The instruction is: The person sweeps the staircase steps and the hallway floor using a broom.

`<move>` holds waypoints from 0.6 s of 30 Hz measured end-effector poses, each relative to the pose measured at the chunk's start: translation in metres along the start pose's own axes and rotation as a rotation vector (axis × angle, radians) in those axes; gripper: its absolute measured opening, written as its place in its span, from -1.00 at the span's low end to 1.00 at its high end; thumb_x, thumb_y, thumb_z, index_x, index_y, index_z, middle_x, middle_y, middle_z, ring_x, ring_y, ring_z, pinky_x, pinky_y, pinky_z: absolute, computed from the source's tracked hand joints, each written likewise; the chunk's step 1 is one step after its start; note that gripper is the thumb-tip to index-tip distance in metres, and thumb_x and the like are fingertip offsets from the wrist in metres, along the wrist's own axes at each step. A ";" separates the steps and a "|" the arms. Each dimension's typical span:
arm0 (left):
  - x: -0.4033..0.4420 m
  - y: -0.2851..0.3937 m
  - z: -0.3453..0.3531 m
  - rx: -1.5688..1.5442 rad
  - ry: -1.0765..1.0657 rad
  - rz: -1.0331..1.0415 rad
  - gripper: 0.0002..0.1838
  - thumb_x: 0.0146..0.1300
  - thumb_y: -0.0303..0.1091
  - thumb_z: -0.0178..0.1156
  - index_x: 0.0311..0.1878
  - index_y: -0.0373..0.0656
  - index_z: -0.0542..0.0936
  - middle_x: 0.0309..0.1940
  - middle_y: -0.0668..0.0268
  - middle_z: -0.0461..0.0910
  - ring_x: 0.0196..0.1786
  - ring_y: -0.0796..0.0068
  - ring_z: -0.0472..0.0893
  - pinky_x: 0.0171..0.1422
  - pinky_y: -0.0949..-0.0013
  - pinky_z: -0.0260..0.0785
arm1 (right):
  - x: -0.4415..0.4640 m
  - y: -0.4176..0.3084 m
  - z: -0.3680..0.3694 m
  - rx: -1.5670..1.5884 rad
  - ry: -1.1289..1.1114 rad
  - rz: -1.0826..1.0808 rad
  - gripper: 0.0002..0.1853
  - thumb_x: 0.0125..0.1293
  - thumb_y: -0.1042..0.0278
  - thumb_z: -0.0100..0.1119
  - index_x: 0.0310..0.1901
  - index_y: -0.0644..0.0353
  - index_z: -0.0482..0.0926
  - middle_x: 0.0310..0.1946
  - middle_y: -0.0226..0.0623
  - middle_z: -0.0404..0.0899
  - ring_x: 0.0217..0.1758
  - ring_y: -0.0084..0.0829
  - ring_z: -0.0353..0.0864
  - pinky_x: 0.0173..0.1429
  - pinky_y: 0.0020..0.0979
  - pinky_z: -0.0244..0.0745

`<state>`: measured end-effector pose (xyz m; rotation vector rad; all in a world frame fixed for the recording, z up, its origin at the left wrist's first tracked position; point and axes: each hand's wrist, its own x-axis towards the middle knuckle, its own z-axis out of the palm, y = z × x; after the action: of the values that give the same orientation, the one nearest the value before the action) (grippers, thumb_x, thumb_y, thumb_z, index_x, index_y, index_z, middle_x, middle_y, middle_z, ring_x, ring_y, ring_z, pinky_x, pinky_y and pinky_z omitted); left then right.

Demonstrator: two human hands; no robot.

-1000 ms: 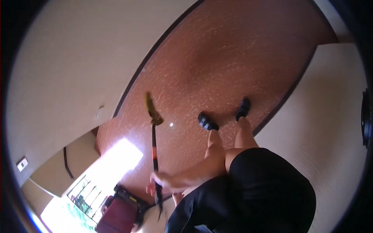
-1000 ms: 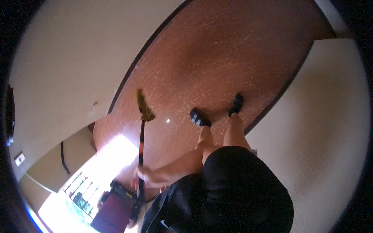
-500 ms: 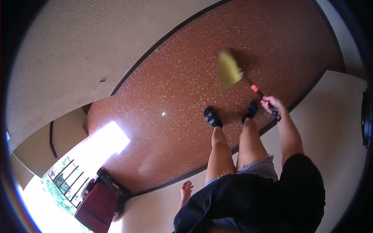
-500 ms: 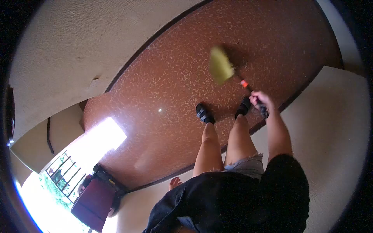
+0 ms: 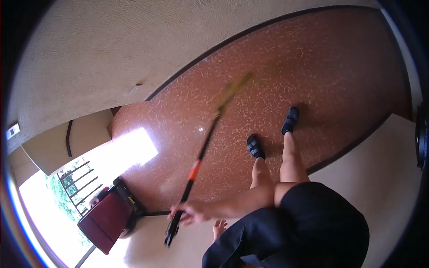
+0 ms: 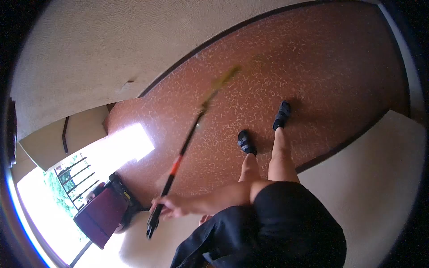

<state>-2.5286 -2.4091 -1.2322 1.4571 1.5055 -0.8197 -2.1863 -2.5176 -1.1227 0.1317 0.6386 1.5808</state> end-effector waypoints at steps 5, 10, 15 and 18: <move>-0.049 0.048 0.075 0.023 -0.009 0.081 -0.66 0.17 -0.18 0.11 -0.04 -0.13 0.47 -0.22 0.31 0.54 -0.18 0.49 0.54 -0.27 0.48 0.29 | 0.082 -0.121 -0.084 0.064 -0.144 -0.601 -0.81 0.16 0.45 -0.09 -0.21 0.33 0.31 -0.63 -0.37 0.39 -0.55 -0.59 0.44 -0.54 -0.49 0.41; -0.023 0.007 0.114 0.250 -0.116 0.311 -0.70 0.19 -0.20 0.09 -0.07 -0.15 0.49 -0.30 0.33 0.56 -0.24 0.56 0.55 -0.37 0.56 0.27 | -0.027 -0.286 -0.209 -0.296 0.186 -0.516 -0.93 0.15 0.43 -0.02 -0.38 0.22 0.37 -0.67 -0.48 0.36 -0.72 -0.70 0.31 -0.68 -0.66 0.22; -0.020 0.084 0.149 0.014 -0.103 -0.001 -0.72 0.17 -0.18 0.10 -0.12 -0.12 0.49 -0.34 0.39 0.53 -0.33 0.54 0.55 -0.42 0.52 0.23 | -0.322 -0.245 -0.366 -0.152 0.326 -0.520 -0.81 0.26 0.19 -0.05 -0.39 0.12 0.36 -0.75 -0.63 0.21 -0.80 -0.78 0.11 -0.77 -0.70 0.01; -0.003 0.134 0.172 0.004 -0.102 -0.013 -0.73 0.17 -0.18 0.10 -0.13 -0.12 0.49 -0.35 0.38 0.53 -0.34 0.56 0.54 -0.41 0.53 0.23 | -0.510 -0.195 -0.385 -0.066 0.617 -0.578 -0.86 0.23 0.19 -0.05 -0.37 0.02 0.33 -0.79 -0.64 0.15 -0.80 -0.71 0.14 -0.75 -0.61 0.08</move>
<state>-2.3730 -2.5521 -1.2859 1.3886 1.4390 -0.8925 -2.1205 -3.1270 -1.3887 -0.5673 0.9913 1.0611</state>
